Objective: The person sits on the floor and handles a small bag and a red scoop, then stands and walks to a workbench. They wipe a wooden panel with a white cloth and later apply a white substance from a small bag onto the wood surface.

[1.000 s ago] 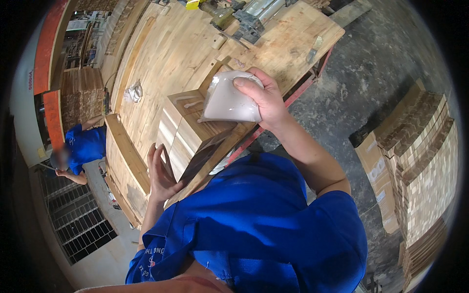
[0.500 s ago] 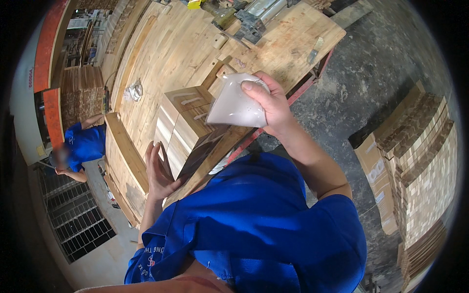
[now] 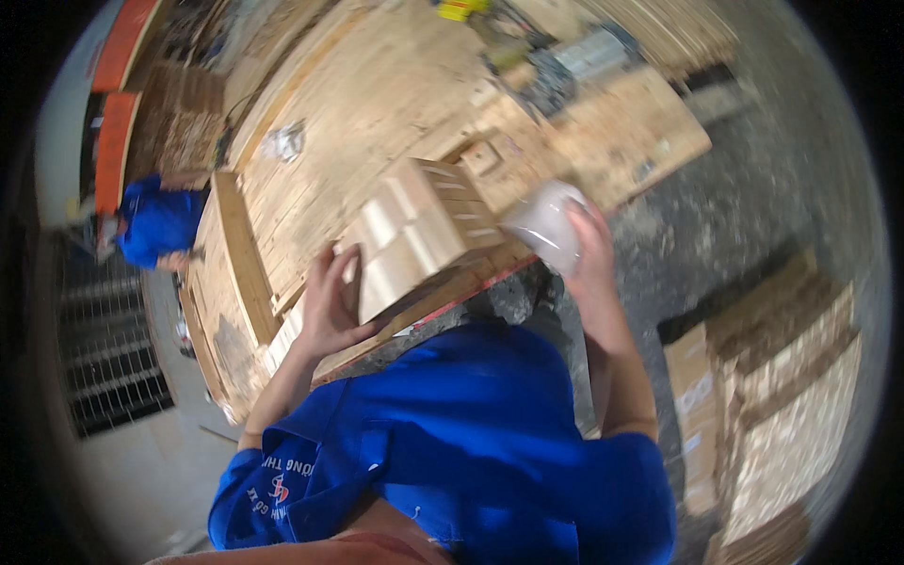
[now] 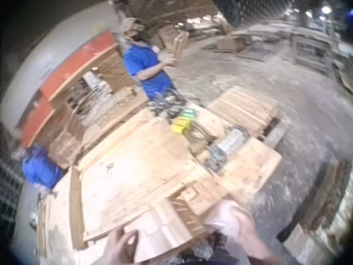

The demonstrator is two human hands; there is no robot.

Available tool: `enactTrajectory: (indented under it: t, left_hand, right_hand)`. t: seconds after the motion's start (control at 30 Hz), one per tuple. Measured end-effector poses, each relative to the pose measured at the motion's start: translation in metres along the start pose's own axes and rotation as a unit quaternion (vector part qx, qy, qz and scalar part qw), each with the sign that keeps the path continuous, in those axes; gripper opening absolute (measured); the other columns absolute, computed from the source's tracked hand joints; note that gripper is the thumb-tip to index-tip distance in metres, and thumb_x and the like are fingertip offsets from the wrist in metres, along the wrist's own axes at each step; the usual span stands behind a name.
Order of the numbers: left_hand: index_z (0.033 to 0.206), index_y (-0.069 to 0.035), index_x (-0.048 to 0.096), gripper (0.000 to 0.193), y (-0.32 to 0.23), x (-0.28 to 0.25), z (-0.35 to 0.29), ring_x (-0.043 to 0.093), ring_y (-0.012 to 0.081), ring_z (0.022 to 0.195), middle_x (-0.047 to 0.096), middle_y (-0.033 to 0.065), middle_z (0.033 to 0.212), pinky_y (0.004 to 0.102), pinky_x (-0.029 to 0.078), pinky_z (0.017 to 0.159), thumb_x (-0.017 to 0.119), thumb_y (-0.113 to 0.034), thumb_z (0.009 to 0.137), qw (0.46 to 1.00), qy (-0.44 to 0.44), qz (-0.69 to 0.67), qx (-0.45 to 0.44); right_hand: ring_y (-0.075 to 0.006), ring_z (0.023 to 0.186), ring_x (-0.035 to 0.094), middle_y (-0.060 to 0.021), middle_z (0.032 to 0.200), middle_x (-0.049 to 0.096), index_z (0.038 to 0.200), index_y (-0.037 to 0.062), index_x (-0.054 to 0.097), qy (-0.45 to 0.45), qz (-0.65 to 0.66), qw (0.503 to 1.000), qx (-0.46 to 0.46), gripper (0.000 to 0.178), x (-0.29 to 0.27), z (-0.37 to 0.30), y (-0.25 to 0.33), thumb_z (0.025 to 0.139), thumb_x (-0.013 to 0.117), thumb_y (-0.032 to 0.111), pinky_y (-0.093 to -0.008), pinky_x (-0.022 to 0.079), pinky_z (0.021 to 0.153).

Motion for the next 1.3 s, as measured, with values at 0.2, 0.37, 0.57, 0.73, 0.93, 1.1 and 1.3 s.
enactTrajectory:
  t: [0.2,0.37,0.57,0.73,0.93,1.1,1.3]
  left_hand:
    - [0.137,-0.019,0.036,0.090,0.017,0.053,0.025,0.038,0.0449,0.113,0.037,0.0306,0.123,0.0541,0.031,0.096,0.076,-0.040,0.060,0.999,0.033,0.020,0.008]
    - [0.140,-0.020,0.033,0.091,0.040,0.092,0.033,0.034,0.0461,0.119,0.035,0.0326,0.126,0.0547,0.026,0.100,0.073,-0.043,0.062,0.998,0.053,0.013,-0.020]
    - [0.144,-0.024,0.021,0.099,0.042,0.088,0.014,0.027,0.0476,0.126,0.030,0.0297,0.136,0.0578,0.018,0.106,0.075,-0.044,0.063,0.999,-0.016,0.041,-0.014]
    - [0.145,-0.027,0.017,0.109,0.098,0.067,-0.093,0.012,0.0482,0.135,0.015,0.0260,0.146,0.0654,0.017,0.103,0.079,-0.047,0.057,0.995,0.032,0.073,-0.067]
    - [0.146,-0.027,0.017,0.113,0.184,0.042,-0.221,0.013,0.0478,0.135,0.015,0.0271,0.147,0.0645,0.016,0.104,0.080,-0.046,0.054,0.981,0.020,0.139,-0.135]
    - [0.145,-0.029,0.017,0.109,0.220,0.035,-0.230,0.027,0.0483,0.129,0.026,0.0293,0.141,0.0640,0.017,0.104,0.079,-0.041,0.057,0.992,-0.014,0.088,-0.087]
    - [0.139,-0.020,0.036,0.095,0.237,0.033,-0.245,0.037,0.0432,0.122,0.038,0.0264,0.131,0.0587,0.018,0.106,0.073,-0.050,0.057,0.995,-0.043,0.057,-0.073]
  right_hand:
    - [-0.0226,0.066,0.057,-0.0152,0.101,0.061,0.114,0.0041,0.054,0.026,0.140,0.986,0.089,0.047,-0.030,0.007,0.003,0.092,0.039,0.043,-0.0218,0.037,0.034]
    - [-0.0250,0.075,0.057,-0.0167,0.122,0.053,0.127,0.0042,0.044,0.100,0.121,0.987,0.036,0.055,-0.003,0.002,0.042,0.092,0.040,0.046,-0.0231,0.038,0.035]
    - [-0.0289,0.094,0.051,-0.0180,0.135,0.041,0.136,0.0069,0.033,0.222,0.143,0.959,0.103,0.061,0.076,-0.009,0.018,0.091,0.044,0.046,-0.0249,0.039,0.039]
    - [-0.0277,0.085,0.053,-0.0184,0.135,0.041,0.138,0.0096,0.032,0.278,0.095,0.936,0.192,0.064,0.154,-0.041,-0.066,0.090,0.042,0.051,-0.0228,0.039,0.036]
    - [-0.0268,0.081,0.052,-0.0183,0.120,0.047,0.132,0.0055,0.036,0.313,0.083,0.888,0.326,0.064,0.261,-0.125,-0.200,0.089,0.042,0.053,-0.0223,0.037,0.036]
    - [-0.0275,0.082,0.050,-0.0177,0.120,0.048,0.132,0.0038,0.037,0.356,0.067,0.828,0.428,0.069,0.338,-0.206,-0.309,0.087,0.043,0.056,-0.0242,0.037,0.037]
    - [-0.0266,0.087,0.050,-0.0179,0.122,0.048,0.134,0.0002,0.034,0.447,-0.041,0.765,0.463,0.077,0.404,-0.270,-0.410,0.085,0.044,0.059,-0.0263,0.041,0.037]
Point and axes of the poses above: each hand's wrist, its own z-axis towards the middle knuckle, its own x-axis out of the palm, y = z × x, the point moved 9 cm from there along z, towards the middle knuckle
